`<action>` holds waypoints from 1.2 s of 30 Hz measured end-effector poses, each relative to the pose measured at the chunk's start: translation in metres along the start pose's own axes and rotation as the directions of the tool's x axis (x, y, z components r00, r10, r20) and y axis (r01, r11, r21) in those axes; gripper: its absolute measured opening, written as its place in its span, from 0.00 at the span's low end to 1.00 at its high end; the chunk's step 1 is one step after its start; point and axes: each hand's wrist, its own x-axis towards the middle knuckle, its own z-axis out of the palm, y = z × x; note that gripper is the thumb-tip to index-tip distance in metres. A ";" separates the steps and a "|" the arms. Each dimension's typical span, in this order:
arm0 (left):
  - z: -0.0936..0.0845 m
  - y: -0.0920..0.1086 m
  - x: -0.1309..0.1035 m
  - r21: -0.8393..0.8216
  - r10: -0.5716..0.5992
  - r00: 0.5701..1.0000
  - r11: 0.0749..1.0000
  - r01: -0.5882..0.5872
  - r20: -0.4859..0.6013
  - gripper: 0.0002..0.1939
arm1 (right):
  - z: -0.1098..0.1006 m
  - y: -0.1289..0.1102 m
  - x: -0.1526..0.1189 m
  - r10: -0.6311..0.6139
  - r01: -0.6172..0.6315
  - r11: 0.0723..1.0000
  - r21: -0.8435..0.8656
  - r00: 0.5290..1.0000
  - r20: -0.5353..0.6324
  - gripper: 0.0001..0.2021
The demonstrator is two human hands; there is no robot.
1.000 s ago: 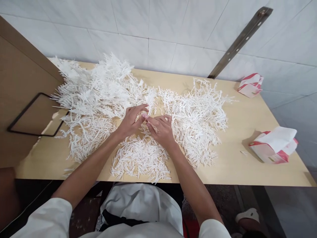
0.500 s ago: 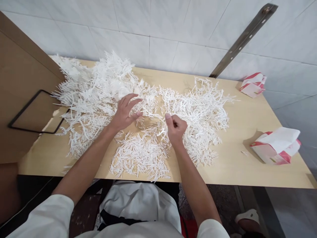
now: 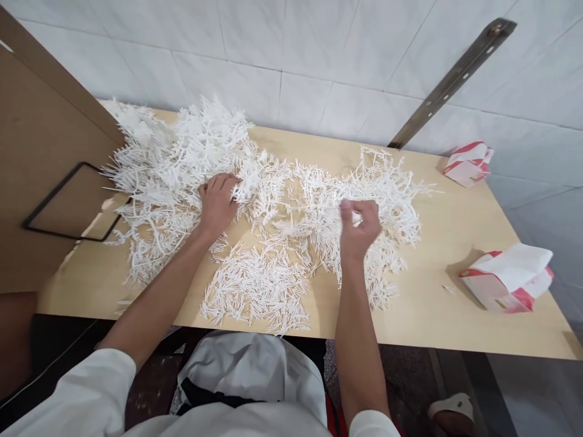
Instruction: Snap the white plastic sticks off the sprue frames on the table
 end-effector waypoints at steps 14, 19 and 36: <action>-0.014 0.031 -0.012 -0.071 0.260 0.954 0.960 -0.272 -0.149 0.24 | 0.024 0.006 -0.024 0.009 0.155 0.957 -0.245 0.829 0.560 0.11; -0.003 0.031 -0.015 -0.003 0.285 0.952 0.958 -0.287 -0.114 0.09 | 0.016 0.001 -0.017 -0.140 0.140 0.990 0.009 0.989 0.050 0.08; 0.012 0.071 -0.037 -0.589 0.045 0.953 0.794 0.147 0.299 0.27 | 0.005 -0.010 -0.002 0.205 -0.282 0.850 0.445 0.955 0.214 0.11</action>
